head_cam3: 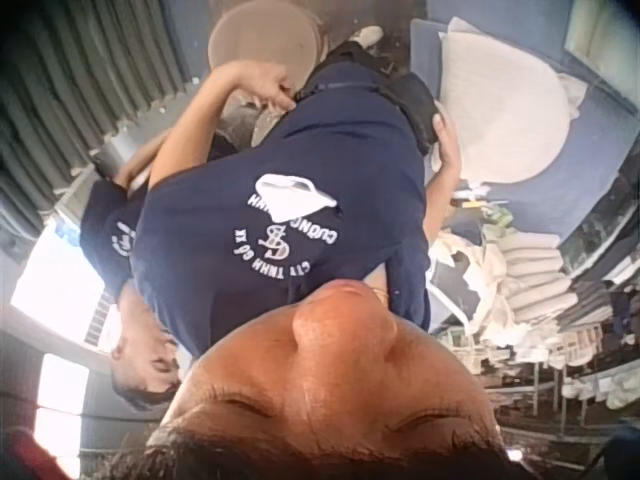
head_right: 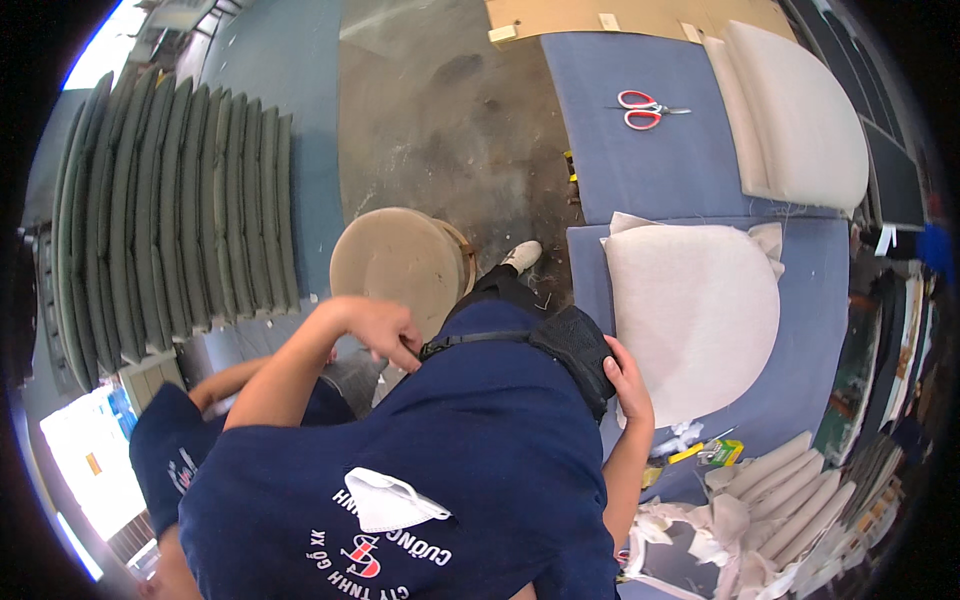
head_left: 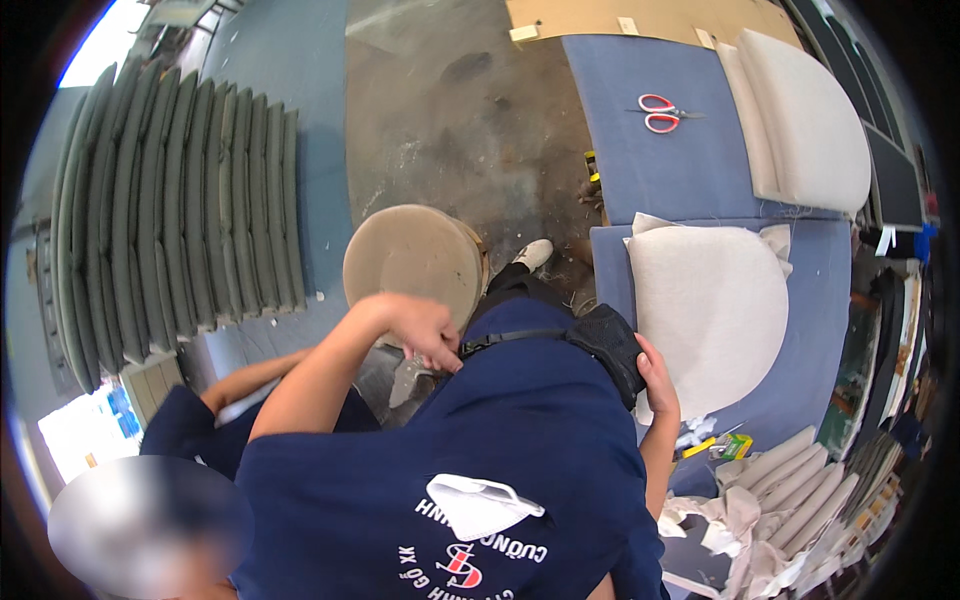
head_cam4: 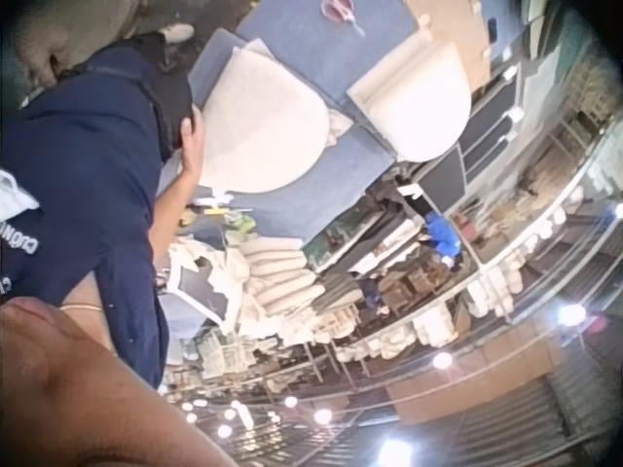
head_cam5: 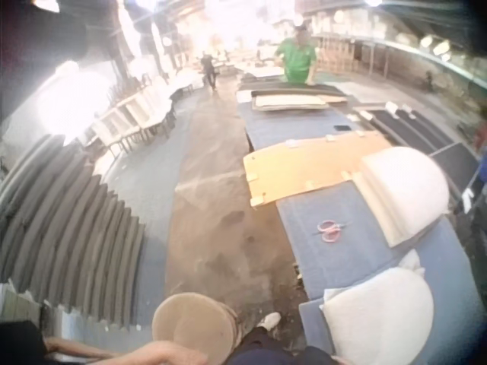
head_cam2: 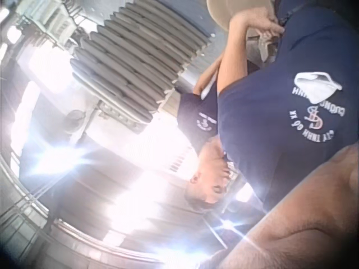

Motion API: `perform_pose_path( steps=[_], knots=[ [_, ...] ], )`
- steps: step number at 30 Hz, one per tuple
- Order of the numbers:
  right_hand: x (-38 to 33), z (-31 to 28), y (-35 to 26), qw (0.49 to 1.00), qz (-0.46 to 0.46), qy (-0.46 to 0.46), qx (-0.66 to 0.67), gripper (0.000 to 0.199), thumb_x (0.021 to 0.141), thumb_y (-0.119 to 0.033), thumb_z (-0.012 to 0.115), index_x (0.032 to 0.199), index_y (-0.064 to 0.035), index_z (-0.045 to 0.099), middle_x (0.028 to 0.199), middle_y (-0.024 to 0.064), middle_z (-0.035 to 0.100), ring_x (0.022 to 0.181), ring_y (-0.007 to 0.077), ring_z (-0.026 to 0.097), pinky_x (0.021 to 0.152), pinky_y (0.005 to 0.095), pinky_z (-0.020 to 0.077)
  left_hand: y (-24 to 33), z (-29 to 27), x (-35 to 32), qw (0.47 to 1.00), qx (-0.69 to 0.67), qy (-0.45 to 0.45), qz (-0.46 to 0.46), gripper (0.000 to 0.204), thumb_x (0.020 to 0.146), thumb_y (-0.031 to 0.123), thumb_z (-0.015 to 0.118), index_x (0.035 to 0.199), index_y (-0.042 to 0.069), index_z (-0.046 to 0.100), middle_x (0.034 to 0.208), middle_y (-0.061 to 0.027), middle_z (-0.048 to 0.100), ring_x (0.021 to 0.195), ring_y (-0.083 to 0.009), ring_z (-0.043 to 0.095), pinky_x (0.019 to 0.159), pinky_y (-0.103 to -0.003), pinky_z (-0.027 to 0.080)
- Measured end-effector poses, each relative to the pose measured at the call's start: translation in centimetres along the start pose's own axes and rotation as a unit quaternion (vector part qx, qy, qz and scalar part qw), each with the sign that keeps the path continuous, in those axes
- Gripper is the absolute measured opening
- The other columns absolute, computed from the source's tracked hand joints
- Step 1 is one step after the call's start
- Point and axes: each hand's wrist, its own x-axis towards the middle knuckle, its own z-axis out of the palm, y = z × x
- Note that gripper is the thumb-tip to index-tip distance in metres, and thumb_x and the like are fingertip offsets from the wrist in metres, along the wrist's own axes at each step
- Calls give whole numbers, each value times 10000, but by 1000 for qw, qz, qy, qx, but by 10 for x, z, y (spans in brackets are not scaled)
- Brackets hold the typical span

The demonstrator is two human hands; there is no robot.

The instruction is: The person stuffs a cushion cover with loose filling material using a long metal tool. They repeatedly insert the tool into the cover, push in the filling, and adjust the cushion shape.

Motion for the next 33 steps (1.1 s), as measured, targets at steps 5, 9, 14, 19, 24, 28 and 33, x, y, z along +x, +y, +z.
perform_pose_path(
  steps=[5, 9, 14, 19, 24, 28, 33],
  knots=[
    [-7, 3, -1, 999, 18, 27, -8, 733, 1013, -520, 714, 1485, 28, 598, 1411, 147, 670, 1324, 245, 601, 1154, 370, 437, -39, 28, 20, 968, -92, 161, 168, 306, 997, 308, 786, 1055, 8, 781, 867, -49, 751, 805, -123, 695, 729, -317, 555],
    [-25, -1, 14, 998, 46, 46, -4, 668, 1023, -437, 720, 1485, 27, 589, 1391, 146, 679, 1296, 240, 614, 1128, 364, 457, -15, 30, 25, 945, -129, 255, 161, 257, 1003, 250, 806, 1039, -1, 760, 792, -21, 691, 756, -95, 622, 691, -319, 511],
    [-89, 1, 69, 986, 74, 137, 52, 722, 1016, -476, 711, 1523, 14, 558, 1447, 148, 648, 1353, 252, 577, 1162, 367, 426, 45, -1, 50, 943, -32, 279, 178, 332, 974, 336, 825, 1018, 10, 783, 830, -122, 753, 780, -230, 719, 736, -369, 553],
    [-179, 20, 137, 930, 179, 205, 245, 869, 983, -466, 732, 1668, -29, 424, 1585, 101, 560, 1440, 215, 515, 1189, 323, 387, 99, -20, 109, 926, 170, 181, 285, 418, 985, 434, 790, 1057, 22, 789, 896, -167, 769, 830, -305, 734, 768, -418, 553],
    [-245, 56, 144, 918, 118, 206, 318, 975, 958, -441, 759, 1724, -41, 307, 1627, 69, 524, 1405, 162, 536, 1142, 321, 428, 164, -14, 159, 899, 305, 44, 311, 496, 978, 511, 768, 1031, 19, 800, 926, -204, 779, 883, -381, 750, 805, -467, 574],
    [-293, 113, 159, 862, 164, 224, 424, 1041, 953, -425, 781, 1740, -30, 226, 1451, 30, 593, 1193, 130, 597, 1005, 338, 507, 205, 10, 186, 871, 365, -39, 326, 508, 964, 532, 779, 1017, 27, 804, 881, -182, 771, 851, -358, 746, 776, -459, 571],
    [-355, 195, 221, 760, 193, 252, 567, 953, 956, -419, 767, 1668, -31, 265, 1343, 38, 626, 1110, 145, 620, 951, 342, 527, 241, 52, 223, 820, 426, -134, 357, 531, 961, 552, 775, 1023, 26, 811, 886, -187, 778, 849, -352, 754, 771, -464, 573]
  ],
)
